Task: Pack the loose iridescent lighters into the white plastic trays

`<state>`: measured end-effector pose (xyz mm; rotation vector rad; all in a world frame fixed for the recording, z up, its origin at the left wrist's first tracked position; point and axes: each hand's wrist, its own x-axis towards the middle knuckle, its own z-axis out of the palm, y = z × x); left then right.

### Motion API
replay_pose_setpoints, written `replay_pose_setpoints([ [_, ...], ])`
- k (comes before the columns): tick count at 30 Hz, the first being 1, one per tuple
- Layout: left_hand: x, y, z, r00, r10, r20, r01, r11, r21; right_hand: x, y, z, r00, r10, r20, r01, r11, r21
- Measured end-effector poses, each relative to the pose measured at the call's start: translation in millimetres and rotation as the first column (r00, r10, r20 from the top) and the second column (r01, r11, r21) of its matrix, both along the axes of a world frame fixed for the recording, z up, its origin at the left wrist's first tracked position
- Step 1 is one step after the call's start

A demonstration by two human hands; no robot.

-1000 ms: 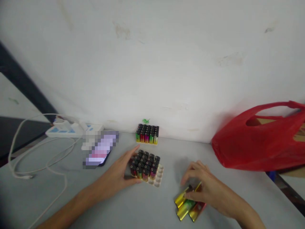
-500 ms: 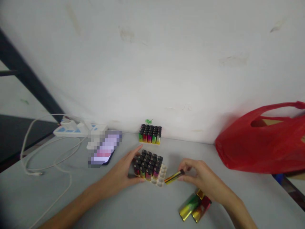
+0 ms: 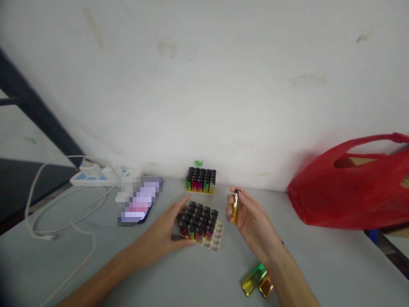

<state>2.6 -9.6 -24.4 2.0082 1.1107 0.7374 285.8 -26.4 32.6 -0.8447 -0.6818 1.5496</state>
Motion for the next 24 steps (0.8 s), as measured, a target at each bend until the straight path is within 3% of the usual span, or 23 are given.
replay_pose_setpoints([
  [4, 1.0, -0.7, 1.9, 1.0, -0.002, 0.008, 0.002, 1.0, 0.003, -3.1, -2.5, -3.8, 0.999, 0.012, 0.052, -0.005, 0.992, -0.125],
  [10, 0.5, -0.3, 1.9, 1.0, 0.007, -0.011, -0.007, 1.0, -0.022, -1.4, -8.4, -20.9, 0.977, 0.007, 0.213, 0.011, 0.996, -0.087],
  [17, 1.0, -0.8, 4.2, 1.0, 0.013, -0.007, -0.013, 1.0, -0.014, -8.1, -8.9, -28.6, 0.981, 0.165, 0.103, -0.157, 0.984, -0.081],
  [24, 0.1, -0.5, 2.3, 1.0, 0.007, 0.01, -0.007, 1.0, -0.003, -23.4, -14.1, -26.4, 0.997, 0.044, 0.061, -0.044, 0.999, -0.006],
])
